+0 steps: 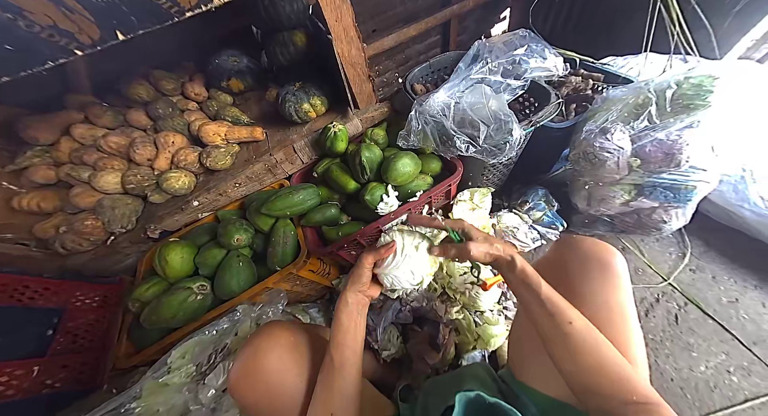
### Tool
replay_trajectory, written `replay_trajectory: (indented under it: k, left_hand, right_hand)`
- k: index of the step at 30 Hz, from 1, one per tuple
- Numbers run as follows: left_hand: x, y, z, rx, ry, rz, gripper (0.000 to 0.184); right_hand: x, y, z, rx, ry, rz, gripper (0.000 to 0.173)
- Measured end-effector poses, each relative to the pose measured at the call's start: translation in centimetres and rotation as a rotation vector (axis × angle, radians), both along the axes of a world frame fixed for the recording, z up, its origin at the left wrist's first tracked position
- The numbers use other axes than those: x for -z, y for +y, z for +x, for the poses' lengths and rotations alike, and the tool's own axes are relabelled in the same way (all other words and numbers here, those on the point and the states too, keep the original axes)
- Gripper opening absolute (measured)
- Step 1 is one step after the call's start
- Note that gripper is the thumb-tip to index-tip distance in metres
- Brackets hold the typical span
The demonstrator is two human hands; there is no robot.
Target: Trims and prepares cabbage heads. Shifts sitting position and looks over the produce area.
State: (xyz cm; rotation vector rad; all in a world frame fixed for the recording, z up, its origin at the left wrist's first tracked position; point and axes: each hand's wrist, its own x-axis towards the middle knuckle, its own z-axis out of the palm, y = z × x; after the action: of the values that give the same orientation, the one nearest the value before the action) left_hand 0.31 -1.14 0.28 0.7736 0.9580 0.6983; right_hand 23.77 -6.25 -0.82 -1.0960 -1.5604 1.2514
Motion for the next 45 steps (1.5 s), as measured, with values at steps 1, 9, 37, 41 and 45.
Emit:
replay_trajectory:
  k: [1,9,37,41,45]
  left_hand:
    - [0.1,0.0,0.0,0.009,-0.019,0.001,0.024]
    - [0.4,0.8,0.1,-0.019,-0.053,-0.022,0.032]
    - [3.5,2.8,-0.6,-0.021,-0.850,-0.275,0.105]
    - [2.1,2.0,0.1,-0.161,-0.619,-0.269,0.079]
    - [1.4,1.7,0.7,-0.204,-0.370,-0.249,0.064]
  right_hand:
    - [0.1,0.0,-0.3,-0.058,0.044,0.070,0.051]
    - [1.6,0.5,-0.8,0.109,-0.108,0.323,0.039]
    - [0.0,1.4,1.1,0.537,-0.769,-0.469,0.076]
    - [0.4,1.6,-0.3,0.490,-0.708,-0.394,0.054]
    - [1.9,1.5,-1.2,0.470,-0.491,-0.021,0.037]
